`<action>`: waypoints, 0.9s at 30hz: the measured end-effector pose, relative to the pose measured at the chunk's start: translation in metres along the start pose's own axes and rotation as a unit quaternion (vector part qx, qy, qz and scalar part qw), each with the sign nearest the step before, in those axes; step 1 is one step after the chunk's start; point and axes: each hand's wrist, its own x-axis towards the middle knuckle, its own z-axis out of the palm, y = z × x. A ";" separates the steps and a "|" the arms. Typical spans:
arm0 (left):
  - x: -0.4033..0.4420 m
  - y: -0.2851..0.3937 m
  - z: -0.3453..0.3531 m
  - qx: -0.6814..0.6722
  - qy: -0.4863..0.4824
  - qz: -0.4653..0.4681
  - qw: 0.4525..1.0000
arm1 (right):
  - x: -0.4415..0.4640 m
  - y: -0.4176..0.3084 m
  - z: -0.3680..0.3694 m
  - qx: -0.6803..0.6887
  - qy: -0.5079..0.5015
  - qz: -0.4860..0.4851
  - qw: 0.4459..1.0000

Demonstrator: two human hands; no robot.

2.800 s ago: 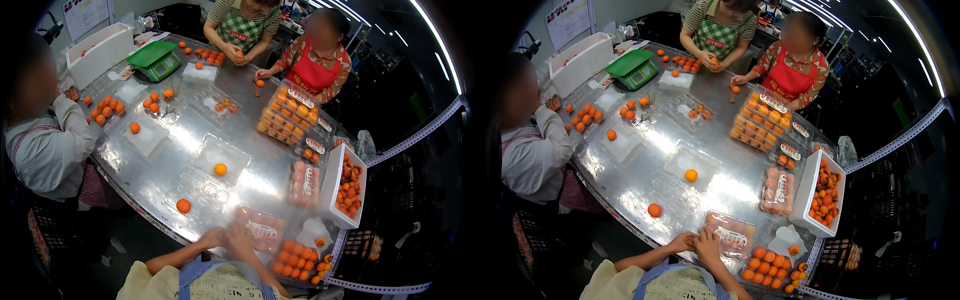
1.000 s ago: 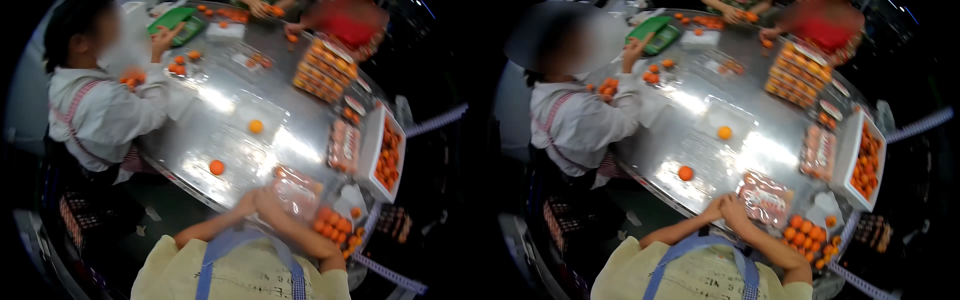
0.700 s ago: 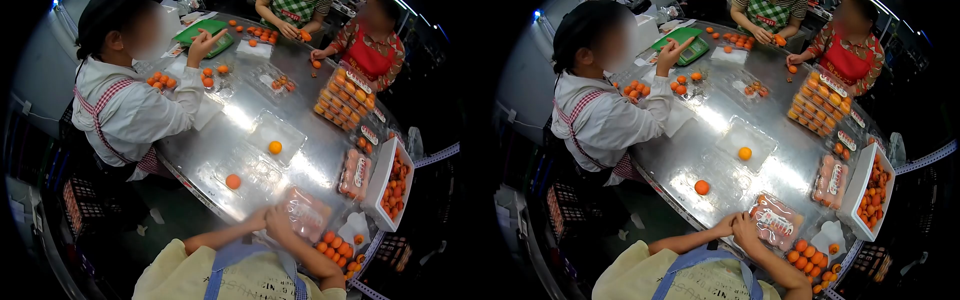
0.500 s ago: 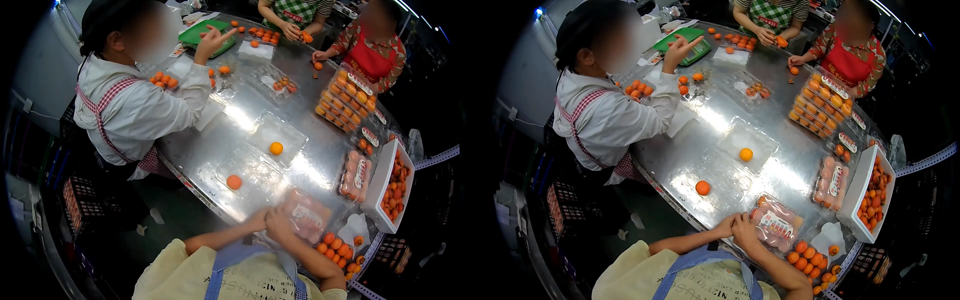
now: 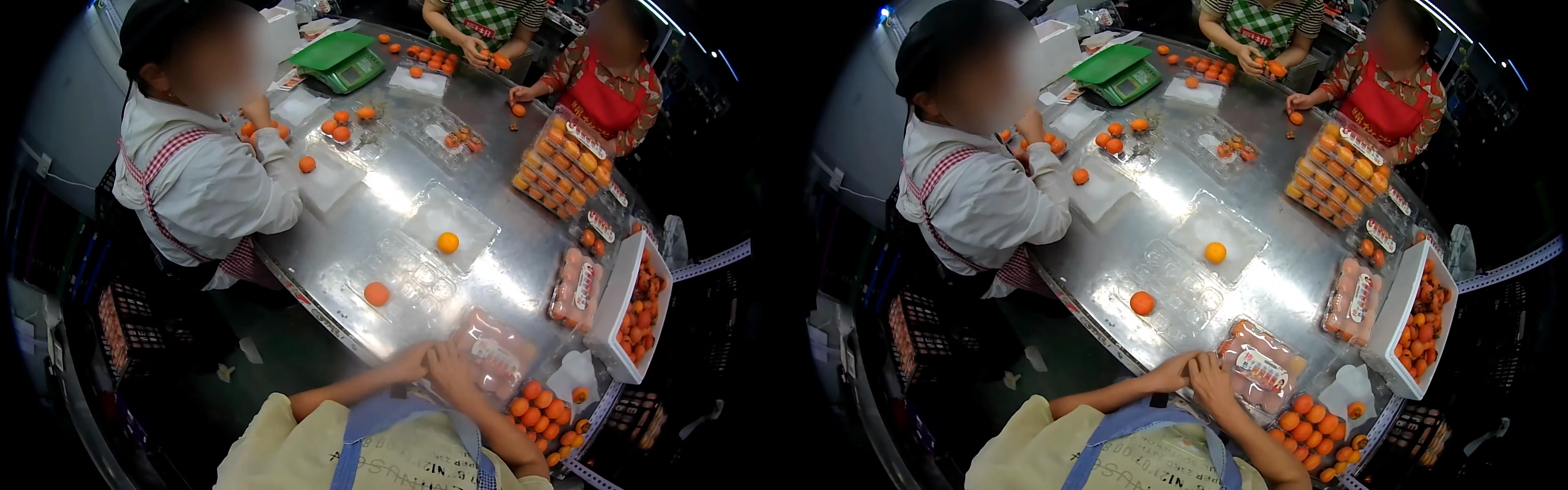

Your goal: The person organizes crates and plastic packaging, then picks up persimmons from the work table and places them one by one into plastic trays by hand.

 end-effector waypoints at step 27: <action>0.021 0.033 -0.005 -0.323 0.004 -0.230 0.918 | -0.075 0.031 -0.016 -0.038 0.100 0.282 0.953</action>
